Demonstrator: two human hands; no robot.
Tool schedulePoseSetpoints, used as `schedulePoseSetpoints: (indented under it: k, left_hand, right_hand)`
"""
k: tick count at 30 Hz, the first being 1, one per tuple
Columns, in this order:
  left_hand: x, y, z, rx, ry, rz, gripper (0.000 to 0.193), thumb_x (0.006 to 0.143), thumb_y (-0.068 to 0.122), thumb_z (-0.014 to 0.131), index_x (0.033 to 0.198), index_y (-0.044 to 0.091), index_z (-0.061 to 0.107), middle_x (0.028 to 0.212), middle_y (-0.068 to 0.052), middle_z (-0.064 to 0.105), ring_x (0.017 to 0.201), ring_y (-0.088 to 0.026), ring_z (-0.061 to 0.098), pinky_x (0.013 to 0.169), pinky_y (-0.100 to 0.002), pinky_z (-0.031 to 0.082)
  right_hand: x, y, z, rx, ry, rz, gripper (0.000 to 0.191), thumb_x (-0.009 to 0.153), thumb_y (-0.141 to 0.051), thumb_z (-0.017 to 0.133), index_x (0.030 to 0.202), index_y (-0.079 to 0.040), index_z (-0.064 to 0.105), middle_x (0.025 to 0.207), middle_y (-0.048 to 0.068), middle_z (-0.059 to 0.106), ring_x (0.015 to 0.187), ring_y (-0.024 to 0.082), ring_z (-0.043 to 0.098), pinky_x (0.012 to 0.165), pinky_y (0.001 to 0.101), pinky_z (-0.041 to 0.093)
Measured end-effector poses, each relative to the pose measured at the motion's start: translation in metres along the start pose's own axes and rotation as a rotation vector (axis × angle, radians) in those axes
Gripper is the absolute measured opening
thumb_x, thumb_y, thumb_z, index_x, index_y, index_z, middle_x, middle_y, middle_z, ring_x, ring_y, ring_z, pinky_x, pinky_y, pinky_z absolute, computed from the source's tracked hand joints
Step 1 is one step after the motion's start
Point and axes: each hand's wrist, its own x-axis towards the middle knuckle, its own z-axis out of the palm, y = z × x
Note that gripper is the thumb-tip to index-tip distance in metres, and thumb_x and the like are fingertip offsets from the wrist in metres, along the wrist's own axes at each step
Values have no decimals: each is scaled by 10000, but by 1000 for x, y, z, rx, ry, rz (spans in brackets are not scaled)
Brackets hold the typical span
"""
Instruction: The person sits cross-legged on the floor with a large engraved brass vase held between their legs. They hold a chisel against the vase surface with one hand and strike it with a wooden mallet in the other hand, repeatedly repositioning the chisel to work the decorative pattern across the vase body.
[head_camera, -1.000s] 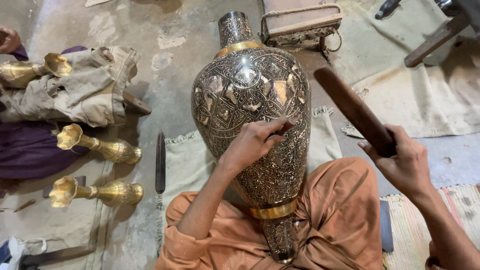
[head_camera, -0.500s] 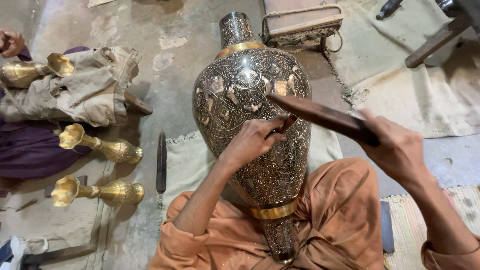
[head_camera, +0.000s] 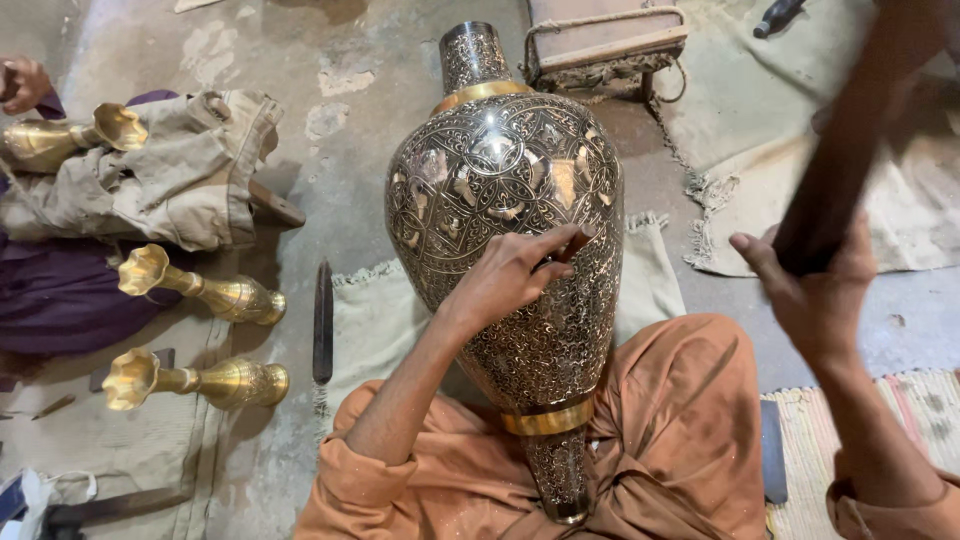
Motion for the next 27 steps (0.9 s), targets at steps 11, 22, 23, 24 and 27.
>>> schedulePoseSetpoints:
  k: [11, 22, 23, 24, 27]
  left_hand:
    - [2, 0, 1, 3, -82, -76, 469, 922, 109, 727, 1376, 140, 612, 968, -121, 788, 751, -232, 774, 695, -394, 615]
    - [6, 5, -6, 22, -115, -57, 483, 914, 108, 732, 1379, 167, 616, 966, -133, 780, 788, -272, 769, 710, -419, 600]
    - [6, 4, -7, 33, -134, -78, 487, 917, 112, 732, 1384, 169, 608, 965, -134, 779, 772, -274, 766, 711, -423, 598]
    - [6, 4, -6, 37, -159, -104, 491, 919, 115, 732, 1389, 172, 600, 964, -134, 778, 756, -277, 762, 712, -426, 595]
    - [6, 3, -6, 6, -107, -27, 517, 911, 102, 729, 1405, 187, 601, 1018, -140, 777, 791, -271, 776, 728, -418, 611]
  right_hand:
    - [-11, 9, 18, 478, -20, 152, 617, 1034, -67, 832, 1480, -95, 407, 906, 82, 681, 853, 115, 720, 781, 273, 577]
    - [-9, -1, 22, -169, -203, -66, 787, 846, -84, 879, 1480, -160, 420, 899, 121, 724, 745, 203, 698, 667, 353, 568]
    - [-9, -1, 22, -511, -266, -232, 807, 786, -74, 904, 1448, -201, 460, 903, 141, 744, 728, 244, 698, 632, 371, 563]
    - [-10, -1, 22, -330, -190, -143, 825, 817, -64, 898, 1483, -138, 416, 904, 131, 712, 768, 229, 668, 673, 366, 551]
    - [-12, 1, 24, 146, -76, 152, 818, 886, -49, 865, 1537, -14, 369, 869, 103, 640, 754, 189, 596, 676, 353, 506]
